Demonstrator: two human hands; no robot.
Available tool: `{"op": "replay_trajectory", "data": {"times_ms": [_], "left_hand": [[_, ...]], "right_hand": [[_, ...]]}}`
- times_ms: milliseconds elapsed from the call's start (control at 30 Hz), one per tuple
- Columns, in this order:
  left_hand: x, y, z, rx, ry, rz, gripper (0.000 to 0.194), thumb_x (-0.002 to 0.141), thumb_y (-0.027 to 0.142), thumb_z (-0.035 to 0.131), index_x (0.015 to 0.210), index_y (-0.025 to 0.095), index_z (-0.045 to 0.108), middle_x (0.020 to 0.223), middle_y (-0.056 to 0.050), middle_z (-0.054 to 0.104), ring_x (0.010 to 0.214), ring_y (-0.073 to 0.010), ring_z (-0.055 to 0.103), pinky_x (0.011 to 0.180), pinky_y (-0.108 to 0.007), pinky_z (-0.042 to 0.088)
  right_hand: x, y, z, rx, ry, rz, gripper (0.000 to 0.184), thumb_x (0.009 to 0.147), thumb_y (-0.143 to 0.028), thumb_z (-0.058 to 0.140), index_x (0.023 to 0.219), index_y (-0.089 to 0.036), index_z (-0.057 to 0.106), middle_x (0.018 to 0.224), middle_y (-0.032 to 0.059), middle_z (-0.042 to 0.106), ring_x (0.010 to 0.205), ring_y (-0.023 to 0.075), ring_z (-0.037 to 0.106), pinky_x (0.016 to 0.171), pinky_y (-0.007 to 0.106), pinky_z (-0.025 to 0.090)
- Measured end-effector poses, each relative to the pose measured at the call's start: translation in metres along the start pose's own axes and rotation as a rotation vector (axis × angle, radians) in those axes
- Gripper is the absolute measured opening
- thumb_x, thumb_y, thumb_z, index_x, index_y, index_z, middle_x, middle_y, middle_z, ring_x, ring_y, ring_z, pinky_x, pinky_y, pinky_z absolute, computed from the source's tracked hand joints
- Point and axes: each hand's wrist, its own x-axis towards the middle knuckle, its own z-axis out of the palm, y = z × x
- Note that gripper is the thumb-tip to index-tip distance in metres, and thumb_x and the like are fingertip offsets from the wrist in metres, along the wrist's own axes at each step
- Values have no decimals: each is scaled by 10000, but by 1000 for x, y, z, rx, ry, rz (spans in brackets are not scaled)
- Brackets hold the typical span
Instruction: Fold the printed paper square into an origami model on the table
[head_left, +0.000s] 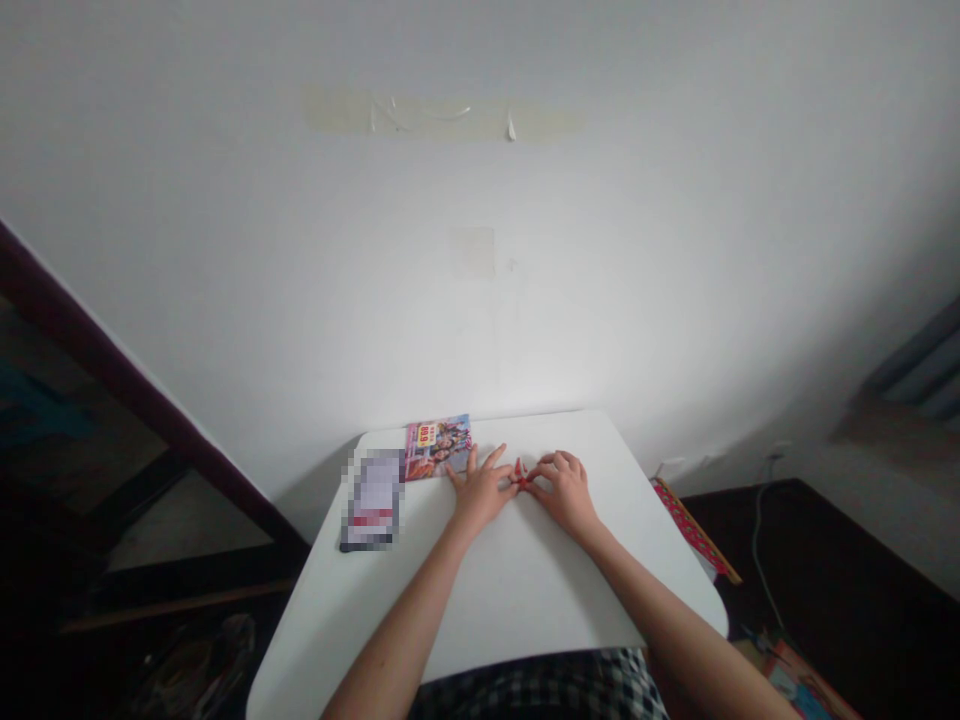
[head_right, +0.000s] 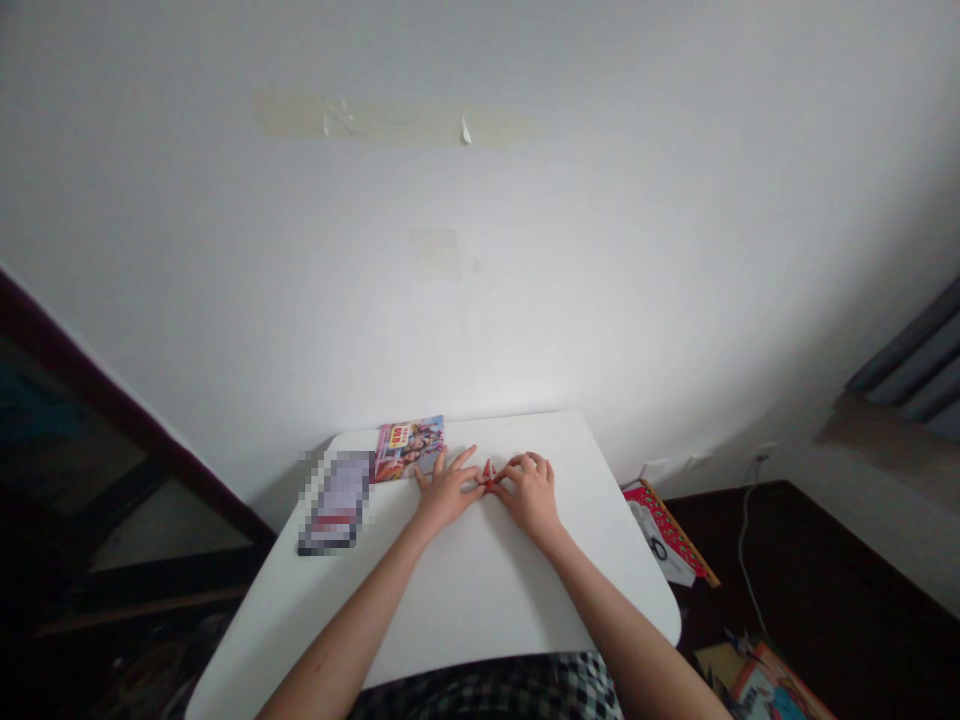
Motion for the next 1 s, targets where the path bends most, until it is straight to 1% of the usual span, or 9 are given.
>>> {"op": "replay_trajectory", "data": {"times_ms": [100,233,333,433,767,1000], "left_hand": [[-1,-2,-2,14,-26,-9,133,852,402,644,948,389,735,1590,99,372,1500,-459,117,1007,-891,-29],[-2,-3,-6,43,-82,-31,180,869,421,616,1013,429,724,1608,121,330,1509,-442,101,1012,-890,-4],[-4,-3,-10,46,-104,-40,199,877,418,606,1039,451,718,1613,133,313,1514,-437,82,1019,-884,-11],[-5,-5,-12,47,-114,-52,207,878,423,603,1043,472,718,1610,136,317,1516,-434,78,1029,-874,-22],[-7,-4,-11,35,-77,-59,207,860,410,632,1030,469,734,1599,114,350,1516,-425,94,1047,-855,-50],[-8,-5,-8,34,-5,7,178,841,392,656,986,450,741,1574,123,393,1513,-402,122,1058,-841,-82]], "right_hand": [[2,2,-1,42,-14,17,171,899,-452,634,927,-349,768,1126,47,654,1199,286,477,1043,491,360],[5,4,-2,66,-83,67,138,836,-442,713,919,-354,780,1142,31,658,1200,278,476,1058,467,339],[8,6,-2,78,-116,89,122,814,-410,741,927,-386,780,1155,12,658,1213,275,472,1064,460,328],[10,8,-3,82,-136,88,134,804,-379,753,932,-411,777,1161,0,658,1221,275,476,1053,454,340],[11,21,-5,82,-194,-7,217,843,-333,713,1026,-442,760,1167,18,649,1191,251,518,1039,412,385],[9,25,-2,83,-183,-24,266,845,-300,701,1058,-451,747,1193,14,639,1197,253,504,1053,424,380]]}}
